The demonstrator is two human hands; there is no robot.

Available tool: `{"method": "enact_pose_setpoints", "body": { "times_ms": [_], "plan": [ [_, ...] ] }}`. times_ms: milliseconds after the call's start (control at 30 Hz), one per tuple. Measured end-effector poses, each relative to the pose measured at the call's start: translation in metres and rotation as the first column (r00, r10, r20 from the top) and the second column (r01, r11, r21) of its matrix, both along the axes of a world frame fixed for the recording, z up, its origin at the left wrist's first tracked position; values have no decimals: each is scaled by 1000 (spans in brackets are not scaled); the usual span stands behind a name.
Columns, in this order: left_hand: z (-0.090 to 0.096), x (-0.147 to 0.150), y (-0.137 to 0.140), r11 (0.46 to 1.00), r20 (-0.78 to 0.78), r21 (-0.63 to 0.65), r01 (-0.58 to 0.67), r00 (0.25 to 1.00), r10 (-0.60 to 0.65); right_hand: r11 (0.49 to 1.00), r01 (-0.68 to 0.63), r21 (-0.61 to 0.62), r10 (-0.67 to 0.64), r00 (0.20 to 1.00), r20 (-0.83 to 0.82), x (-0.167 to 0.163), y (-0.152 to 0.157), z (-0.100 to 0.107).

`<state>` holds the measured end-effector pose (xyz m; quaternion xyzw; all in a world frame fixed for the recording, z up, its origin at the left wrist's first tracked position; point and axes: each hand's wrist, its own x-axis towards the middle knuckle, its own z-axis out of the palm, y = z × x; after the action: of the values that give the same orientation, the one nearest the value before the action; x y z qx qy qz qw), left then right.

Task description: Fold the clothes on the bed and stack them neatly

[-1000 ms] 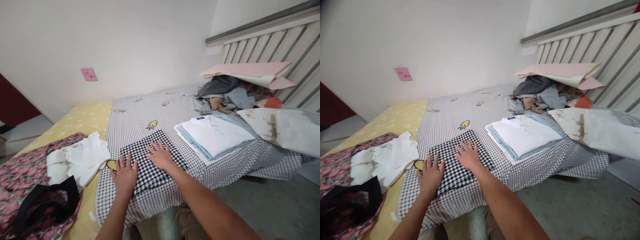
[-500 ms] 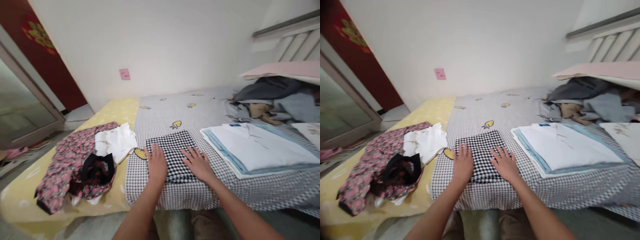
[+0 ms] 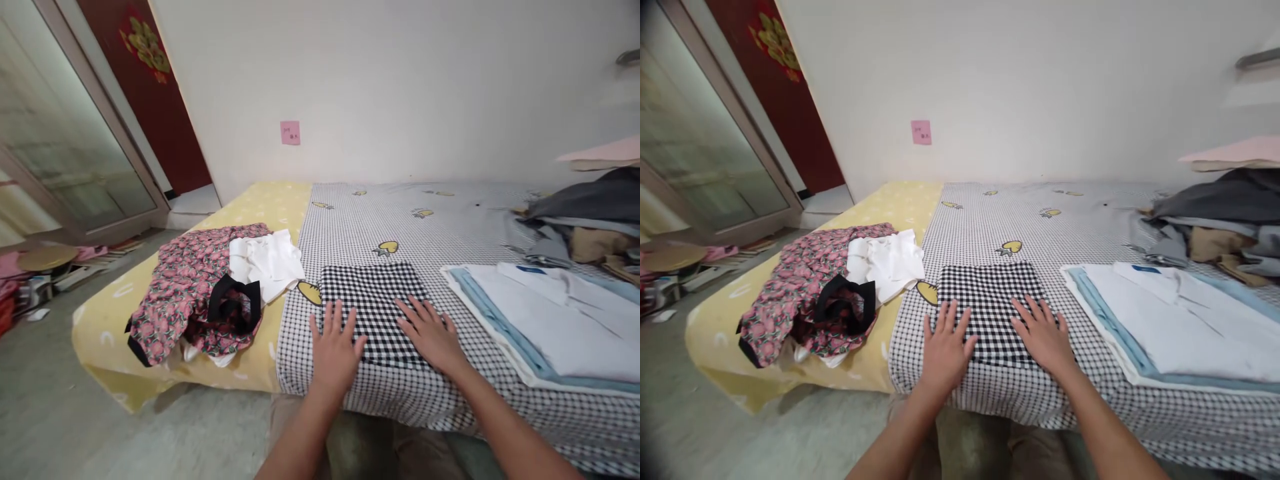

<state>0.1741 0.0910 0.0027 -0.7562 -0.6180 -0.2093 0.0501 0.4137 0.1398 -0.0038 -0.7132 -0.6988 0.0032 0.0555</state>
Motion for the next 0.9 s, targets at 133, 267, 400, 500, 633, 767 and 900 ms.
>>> {"method": "enact_pose_setpoints", "body": {
  "times_ms": [133, 267, 400, 500, 633, 767, 900],
  "plan": [
    [7, -24, 2, 971, -5, -170, -169, 985, 170, 1000, 0, -18, 0, 1000, -6, -2, -2, 4],
    [11, -30, 1, 962, -19, -206, -178, 984, 178, 1000, 0, -7, 0, 1000, -1, -2, -2, 5],
    [12, -25, 0, 953, -27, -223, -205, 979, 204, 999, 13, -38, -14, 1000, -27, -4, -2, 6],
    [12, -24, -1, 946, -41, -237, -223, 975, 219, 998, 24, -51, -27, 998, -51, -6, -2, 7],
    [22, -29, 6, 927, -29, -305, -218, 975, 220, 999, 14, -38, -18, 996, -90, -6, -3, 7],
    [52, -28, 25, 919, 13, -282, -277, 956, 293, 1000, 5, -19, -7, 993, -120, -6, -2, 6],
    [75, -16, 51, 966, 18, -39, -256, 966, 257, 999, 5, -41, -10, 992, -128, -8, -3, 11]
  ]
}}
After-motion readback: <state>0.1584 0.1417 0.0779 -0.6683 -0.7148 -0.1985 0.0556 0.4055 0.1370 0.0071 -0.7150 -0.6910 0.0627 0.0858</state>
